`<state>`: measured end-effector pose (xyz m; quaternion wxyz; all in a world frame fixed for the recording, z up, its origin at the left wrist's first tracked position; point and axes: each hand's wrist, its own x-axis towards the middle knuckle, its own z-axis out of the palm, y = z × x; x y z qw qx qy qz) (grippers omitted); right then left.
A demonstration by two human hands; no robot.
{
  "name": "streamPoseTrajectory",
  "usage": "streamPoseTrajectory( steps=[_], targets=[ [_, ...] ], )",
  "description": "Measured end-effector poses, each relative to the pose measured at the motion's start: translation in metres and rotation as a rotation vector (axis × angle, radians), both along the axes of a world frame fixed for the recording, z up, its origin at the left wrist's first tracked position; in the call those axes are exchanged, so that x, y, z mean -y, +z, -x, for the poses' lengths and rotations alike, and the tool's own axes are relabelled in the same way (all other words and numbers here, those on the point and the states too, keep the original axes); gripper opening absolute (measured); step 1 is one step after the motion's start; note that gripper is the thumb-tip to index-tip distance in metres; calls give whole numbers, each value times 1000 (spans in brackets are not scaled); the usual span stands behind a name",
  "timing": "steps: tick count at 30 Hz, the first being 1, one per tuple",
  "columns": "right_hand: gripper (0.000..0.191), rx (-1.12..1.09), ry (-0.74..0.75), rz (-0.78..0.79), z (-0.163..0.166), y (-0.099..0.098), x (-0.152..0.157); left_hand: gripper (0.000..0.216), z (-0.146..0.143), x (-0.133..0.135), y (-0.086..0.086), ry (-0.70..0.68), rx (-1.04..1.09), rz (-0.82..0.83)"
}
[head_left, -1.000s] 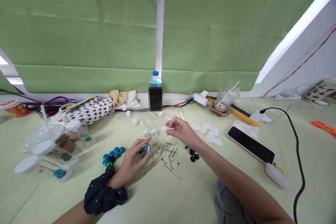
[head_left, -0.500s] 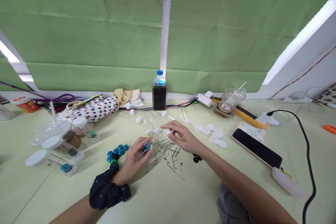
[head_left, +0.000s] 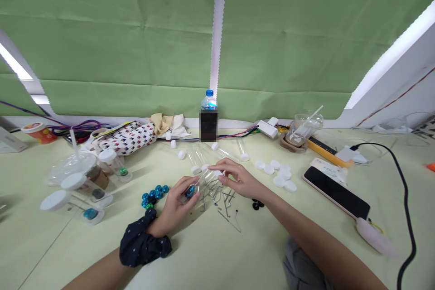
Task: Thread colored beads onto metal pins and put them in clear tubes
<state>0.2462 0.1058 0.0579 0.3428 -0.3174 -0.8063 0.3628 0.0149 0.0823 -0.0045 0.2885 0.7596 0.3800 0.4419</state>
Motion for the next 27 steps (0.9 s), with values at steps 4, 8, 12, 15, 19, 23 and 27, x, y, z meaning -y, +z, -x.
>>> streamPoseTrajectory(
  steps=[4,8,12,15,19,23,27],
  targets=[
    [31,-95,-46,24,-2,-1,-4,37,0,1,1,-15,-28,-9],
    [29,-102,-37,31,-2,-2,-4,37,-1,2,4,-20,-42,-19],
    [29,-78,-2,41,-1,-2,-4,36,-2,3,6,-8,-52,-21],
    [28,-96,23,52,-1,-2,-4,36,-2,4,7,-10,-57,-18],
    [28,-117,36,80,-1,-2,-4,35,-1,4,7,-30,-65,-26],
    [29,-141,61,129,-2,-2,-4,34,0,4,8,-42,-75,-31],
    [31,-148,65,157,-2,-3,-5,34,-1,5,9,-41,-87,-31]
  ],
)
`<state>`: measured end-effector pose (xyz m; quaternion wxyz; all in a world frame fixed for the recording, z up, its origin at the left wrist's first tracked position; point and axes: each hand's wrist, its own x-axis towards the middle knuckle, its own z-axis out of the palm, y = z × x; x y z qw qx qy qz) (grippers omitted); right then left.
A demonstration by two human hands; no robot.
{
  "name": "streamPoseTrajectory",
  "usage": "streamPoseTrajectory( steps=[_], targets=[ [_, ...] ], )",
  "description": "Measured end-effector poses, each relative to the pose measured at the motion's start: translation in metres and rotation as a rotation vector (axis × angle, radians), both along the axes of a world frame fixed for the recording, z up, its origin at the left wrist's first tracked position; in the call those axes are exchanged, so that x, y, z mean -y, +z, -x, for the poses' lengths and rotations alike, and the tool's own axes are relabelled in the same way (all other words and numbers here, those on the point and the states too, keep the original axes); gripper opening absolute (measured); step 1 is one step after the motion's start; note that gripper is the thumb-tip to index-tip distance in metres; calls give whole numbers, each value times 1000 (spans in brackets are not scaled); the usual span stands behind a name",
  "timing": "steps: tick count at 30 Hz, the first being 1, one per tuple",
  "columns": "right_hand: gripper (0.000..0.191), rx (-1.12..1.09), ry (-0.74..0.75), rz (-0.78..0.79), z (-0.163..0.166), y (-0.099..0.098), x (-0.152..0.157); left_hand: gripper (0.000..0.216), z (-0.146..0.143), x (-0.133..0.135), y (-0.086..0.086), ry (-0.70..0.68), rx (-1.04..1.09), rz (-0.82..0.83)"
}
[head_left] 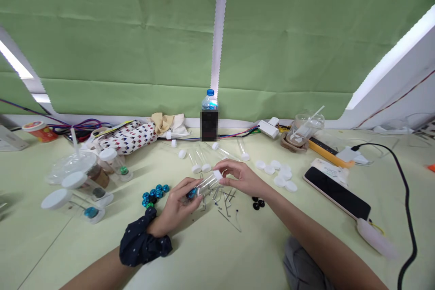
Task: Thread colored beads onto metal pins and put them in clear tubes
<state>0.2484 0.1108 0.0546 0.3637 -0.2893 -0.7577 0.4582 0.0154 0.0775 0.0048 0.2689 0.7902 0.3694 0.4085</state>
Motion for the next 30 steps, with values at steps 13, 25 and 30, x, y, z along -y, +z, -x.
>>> streamPoseTrajectory(
  steps=[13,25,30],
  targets=[
    [31,36,44,13,-3,-3,-2,37,1,2,3,-21,-44,-20],
    [27,141,123,-28,-7,0,-2,38,1,3,0,-47,-71,-24],
    [28,141,113,-14,-7,0,-2,38,1,3,1,-38,-83,-26]
  ],
)
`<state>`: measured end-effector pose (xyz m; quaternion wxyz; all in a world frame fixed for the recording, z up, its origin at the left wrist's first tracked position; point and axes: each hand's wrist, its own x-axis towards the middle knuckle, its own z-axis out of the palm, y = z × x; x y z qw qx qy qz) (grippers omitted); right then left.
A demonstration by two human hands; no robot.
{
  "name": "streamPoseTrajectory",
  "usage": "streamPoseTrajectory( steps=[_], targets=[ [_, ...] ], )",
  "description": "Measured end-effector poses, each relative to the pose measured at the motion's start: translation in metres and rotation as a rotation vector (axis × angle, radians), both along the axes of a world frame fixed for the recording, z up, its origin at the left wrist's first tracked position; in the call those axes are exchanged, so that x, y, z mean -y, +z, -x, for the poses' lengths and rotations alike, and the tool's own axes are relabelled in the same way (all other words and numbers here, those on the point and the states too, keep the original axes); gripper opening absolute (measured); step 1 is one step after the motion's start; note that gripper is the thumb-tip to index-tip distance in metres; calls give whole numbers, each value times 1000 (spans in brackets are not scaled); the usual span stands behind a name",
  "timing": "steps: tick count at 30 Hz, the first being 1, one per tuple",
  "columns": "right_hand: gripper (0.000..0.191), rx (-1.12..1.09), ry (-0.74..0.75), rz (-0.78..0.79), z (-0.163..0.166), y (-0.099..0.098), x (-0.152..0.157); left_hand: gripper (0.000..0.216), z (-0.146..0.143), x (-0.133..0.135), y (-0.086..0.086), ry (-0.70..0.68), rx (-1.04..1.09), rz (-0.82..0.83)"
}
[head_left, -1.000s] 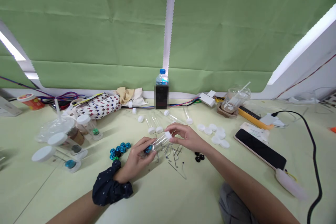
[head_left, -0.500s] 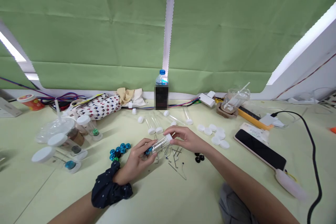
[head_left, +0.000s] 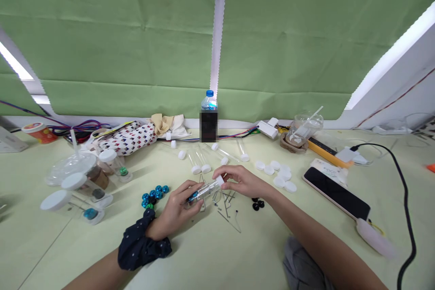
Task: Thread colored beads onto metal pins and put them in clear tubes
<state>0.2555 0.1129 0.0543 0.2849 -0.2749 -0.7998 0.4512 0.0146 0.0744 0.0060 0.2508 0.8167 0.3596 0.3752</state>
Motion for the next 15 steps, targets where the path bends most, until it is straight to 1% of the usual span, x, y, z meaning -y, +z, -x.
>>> streamPoseTrajectory(
  steps=[5,9,12,15],
  targets=[
    [28,3,-15,-1,0,-1,-1,37,0,1,1,-8,-14,-4],
    [30,-13,-42,5,1,-4,-1,38,1,0,-1,3,-17,-6],
    [32,-31,-50,33,2,-7,-1,39,1,0,-5,5,-19,2],
    [33,-76,-54,78,4,-10,-1,38,1,-1,-7,13,-5,-26]
  ],
)
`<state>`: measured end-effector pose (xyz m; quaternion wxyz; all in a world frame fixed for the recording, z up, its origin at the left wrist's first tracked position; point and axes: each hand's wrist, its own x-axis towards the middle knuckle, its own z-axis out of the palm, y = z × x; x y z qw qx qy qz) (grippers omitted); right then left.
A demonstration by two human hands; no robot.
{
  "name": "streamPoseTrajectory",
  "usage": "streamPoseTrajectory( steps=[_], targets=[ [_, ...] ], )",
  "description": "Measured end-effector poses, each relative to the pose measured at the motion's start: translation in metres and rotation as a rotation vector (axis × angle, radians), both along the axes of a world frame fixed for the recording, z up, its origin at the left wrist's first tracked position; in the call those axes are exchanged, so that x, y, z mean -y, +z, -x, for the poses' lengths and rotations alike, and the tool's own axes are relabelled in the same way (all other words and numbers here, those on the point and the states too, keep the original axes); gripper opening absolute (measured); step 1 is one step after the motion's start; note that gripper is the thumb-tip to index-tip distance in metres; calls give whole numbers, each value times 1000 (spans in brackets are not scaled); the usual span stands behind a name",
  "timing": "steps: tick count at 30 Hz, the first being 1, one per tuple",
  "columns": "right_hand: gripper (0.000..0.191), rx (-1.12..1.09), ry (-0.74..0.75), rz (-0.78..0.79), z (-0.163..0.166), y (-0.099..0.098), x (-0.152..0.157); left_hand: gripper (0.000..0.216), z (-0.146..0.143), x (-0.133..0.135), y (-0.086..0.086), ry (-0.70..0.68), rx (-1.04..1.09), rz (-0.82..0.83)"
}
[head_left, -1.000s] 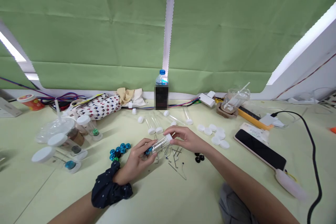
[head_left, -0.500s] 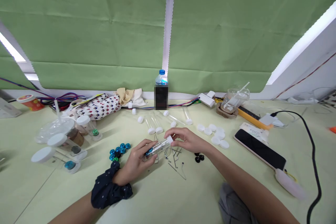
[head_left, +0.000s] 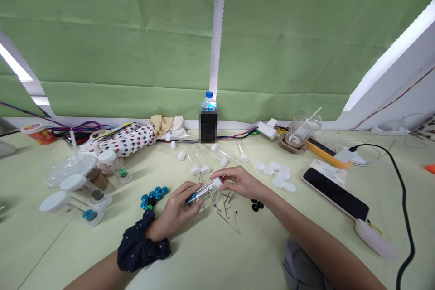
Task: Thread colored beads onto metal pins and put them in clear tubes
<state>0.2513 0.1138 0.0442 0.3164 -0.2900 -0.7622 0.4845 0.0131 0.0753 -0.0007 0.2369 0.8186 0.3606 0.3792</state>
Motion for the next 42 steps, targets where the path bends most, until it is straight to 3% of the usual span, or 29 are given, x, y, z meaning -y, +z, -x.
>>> streamPoseTrajectory(
  steps=[9,18,34,42],
  targets=[
    [34,-86,6,99,3,-4,1,37,0,0,-2,21,33,-45],
    [36,-77,-25,72,7,-5,3,36,-1,-1,-2,32,58,-57],
    [37,42,-81,-71,12,-9,4,30,-2,0,1,83,57,-49],
    [37,-6,-79,-260,15,15,12,33,-6,4,6,131,94,8]
  ],
)
